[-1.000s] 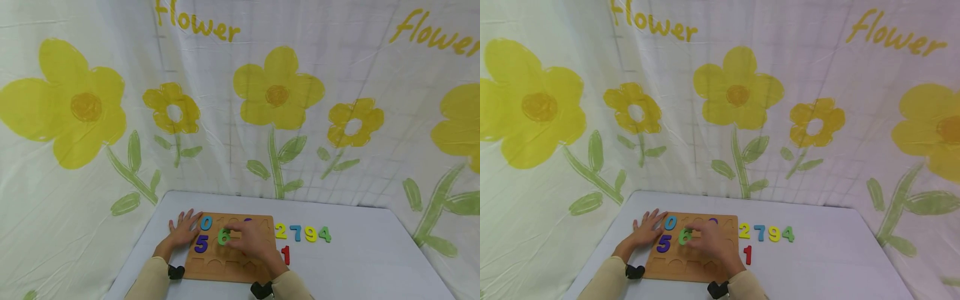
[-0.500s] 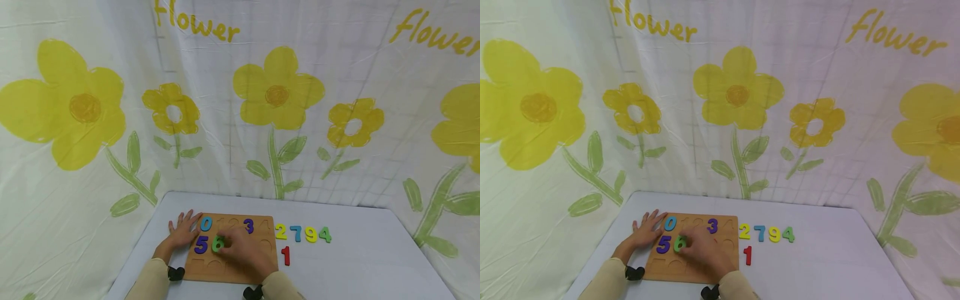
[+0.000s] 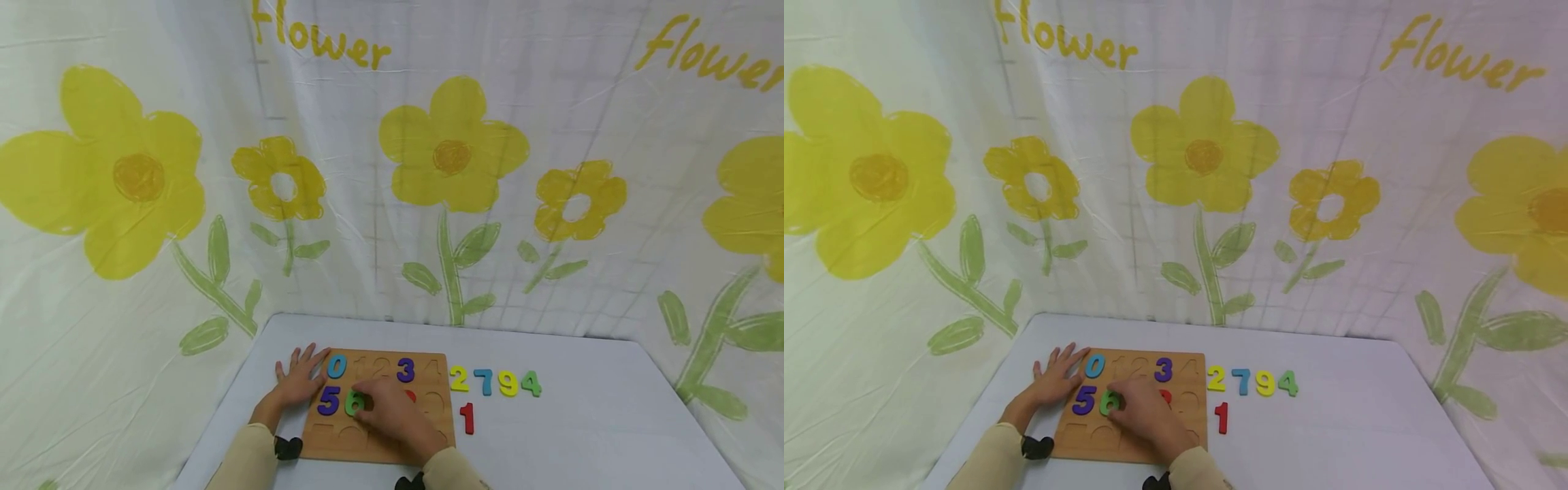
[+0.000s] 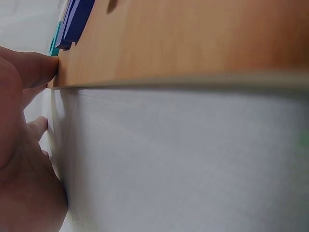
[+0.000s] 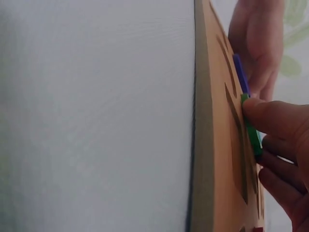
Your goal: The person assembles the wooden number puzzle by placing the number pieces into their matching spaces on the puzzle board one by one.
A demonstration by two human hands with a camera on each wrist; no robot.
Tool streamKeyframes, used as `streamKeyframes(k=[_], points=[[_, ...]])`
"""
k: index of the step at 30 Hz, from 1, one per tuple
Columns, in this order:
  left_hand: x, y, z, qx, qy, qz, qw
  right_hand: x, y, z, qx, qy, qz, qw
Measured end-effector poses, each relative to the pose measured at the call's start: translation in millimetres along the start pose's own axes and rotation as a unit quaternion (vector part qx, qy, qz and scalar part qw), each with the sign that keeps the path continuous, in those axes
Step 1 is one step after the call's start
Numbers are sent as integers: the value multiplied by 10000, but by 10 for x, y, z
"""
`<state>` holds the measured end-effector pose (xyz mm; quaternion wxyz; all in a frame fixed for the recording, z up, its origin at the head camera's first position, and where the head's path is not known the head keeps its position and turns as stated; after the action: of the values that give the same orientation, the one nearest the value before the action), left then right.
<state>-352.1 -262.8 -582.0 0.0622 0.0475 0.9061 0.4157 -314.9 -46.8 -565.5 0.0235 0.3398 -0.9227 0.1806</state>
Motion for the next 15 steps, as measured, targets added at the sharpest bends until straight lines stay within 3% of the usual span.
streamKeyframes(k=[8, 15], points=[[16, -80, 22, -183, 129, 209, 9995, -62, 35, -70, 117, -104, 130, 9998], [50, -146, 33, -279, 171, 302, 9990, -180, 133, -330, 308, -43, 263, 9992]])
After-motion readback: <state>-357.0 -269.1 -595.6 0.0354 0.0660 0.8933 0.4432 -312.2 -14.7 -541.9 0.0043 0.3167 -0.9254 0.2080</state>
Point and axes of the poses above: each hand's wrist, its own x-axis towards the middle knuckle, its own z-axis out of the palm, y = z × x, the point moved 6 cm from there along x, towards the middle knuckle, and after that the axes turned 15 degrees about -x, right-handed, at the moved point
